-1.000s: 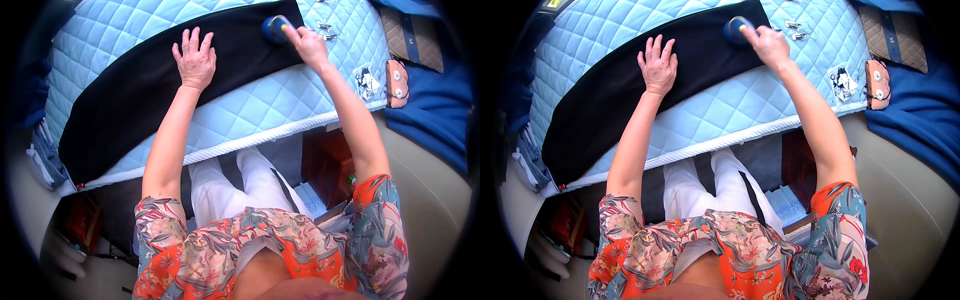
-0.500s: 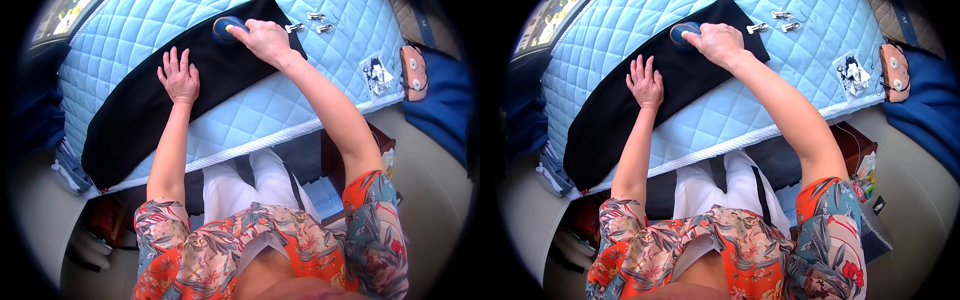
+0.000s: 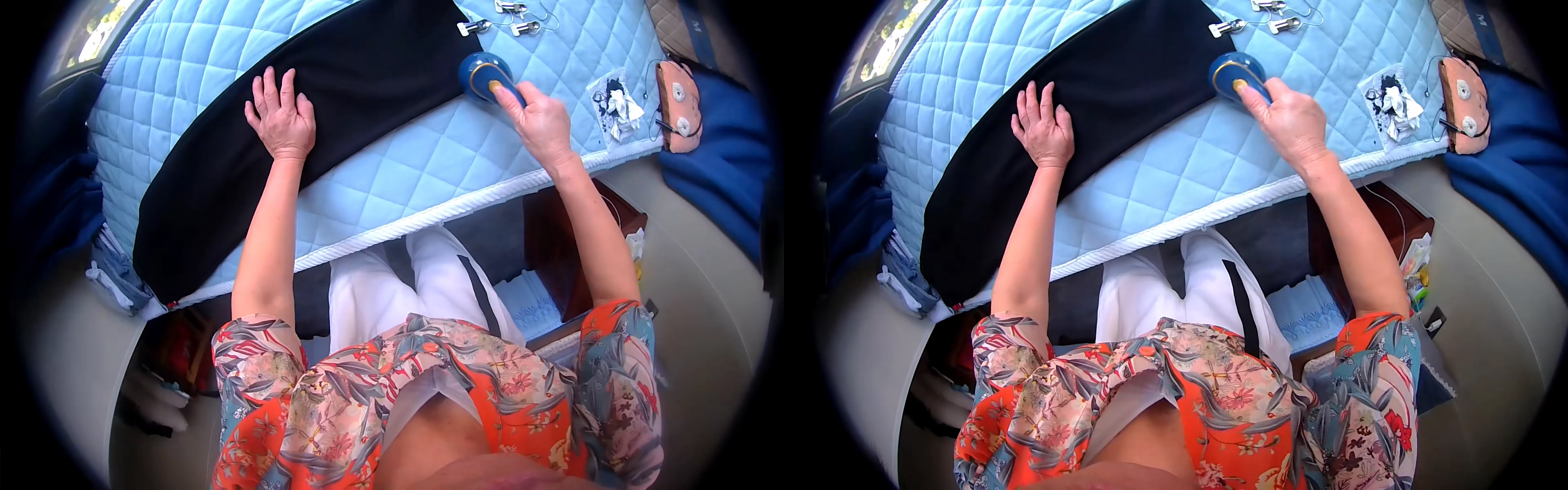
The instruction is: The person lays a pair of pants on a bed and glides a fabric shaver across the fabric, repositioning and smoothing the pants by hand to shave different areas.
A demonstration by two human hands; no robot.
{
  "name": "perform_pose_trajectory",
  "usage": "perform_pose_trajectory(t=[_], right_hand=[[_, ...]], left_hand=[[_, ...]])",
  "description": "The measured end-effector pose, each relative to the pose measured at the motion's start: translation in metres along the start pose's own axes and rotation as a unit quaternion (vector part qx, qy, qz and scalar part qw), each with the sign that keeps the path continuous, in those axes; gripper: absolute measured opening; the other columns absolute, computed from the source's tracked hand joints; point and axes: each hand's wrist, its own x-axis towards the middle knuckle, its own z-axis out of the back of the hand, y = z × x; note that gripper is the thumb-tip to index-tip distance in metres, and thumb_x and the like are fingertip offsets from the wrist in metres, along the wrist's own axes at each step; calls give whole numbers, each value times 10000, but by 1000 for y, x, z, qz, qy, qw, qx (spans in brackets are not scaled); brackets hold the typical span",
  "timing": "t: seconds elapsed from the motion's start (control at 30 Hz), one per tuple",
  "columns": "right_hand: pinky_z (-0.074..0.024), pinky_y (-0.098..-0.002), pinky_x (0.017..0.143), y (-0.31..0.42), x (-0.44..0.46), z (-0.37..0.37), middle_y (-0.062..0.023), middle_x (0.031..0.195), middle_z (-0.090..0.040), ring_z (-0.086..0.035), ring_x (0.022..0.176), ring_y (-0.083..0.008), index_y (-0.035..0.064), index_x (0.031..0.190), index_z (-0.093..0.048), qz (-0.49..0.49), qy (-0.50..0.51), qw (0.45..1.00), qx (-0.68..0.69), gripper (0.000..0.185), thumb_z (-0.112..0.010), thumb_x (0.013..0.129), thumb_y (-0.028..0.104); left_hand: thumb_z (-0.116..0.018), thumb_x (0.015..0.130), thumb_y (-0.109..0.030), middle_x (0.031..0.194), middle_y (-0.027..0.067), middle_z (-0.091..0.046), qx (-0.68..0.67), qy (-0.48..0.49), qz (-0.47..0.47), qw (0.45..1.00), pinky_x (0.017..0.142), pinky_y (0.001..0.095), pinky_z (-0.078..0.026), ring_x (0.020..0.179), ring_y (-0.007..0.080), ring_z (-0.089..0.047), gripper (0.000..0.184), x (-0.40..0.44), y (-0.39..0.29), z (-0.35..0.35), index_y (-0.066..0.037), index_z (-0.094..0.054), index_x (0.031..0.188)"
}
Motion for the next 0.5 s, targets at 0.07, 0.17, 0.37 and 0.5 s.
perform_pose_trajectory(t=[0.07,0.17,0.37,0.5], right_hand=[[-469,-428,501,28,-11,-21,-131,541,-572,-600,541,-334,70,703,-555,55,17,998,-2,495,-527,858,539],[-489,-428,548,66,-15,-40,-133,560,-583,-613,579,-341,72,721,-552,118,45,992,10,476,-529,858,528],[-396,-370,491,32,22,-18,-121,527,-531,-520,489,-232,34,677,-602,1,6,997,71,521,-548,875,513],[-339,-265,423,19,35,-32,10,483,-441,-425,447,-73,34,649,-582,-21,18,995,97,511,-542,902,477]], left_hand=[[-509,833,-269,1402,49,-403,4,-10,-4,1000,1031,538,-236,1320,271,-327,427,-1,5,2,-233,-522,1258],[-483,850,-298,1415,26,-396,14,-5,3,1000,1053,498,-210,1324,238,-328,439,-1,2,-1,-245,-506,1285],[-569,778,-328,1306,48,-492,13,-73,-19,997,1003,495,-259,1242,256,-407,397,3,2,1,-224,-593,1160],[-554,778,-255,1342,126,-448,-91,-65,11,994,1008,544,-281,1273,300,-374,423,4,-4,15,-129,-575,1181]])
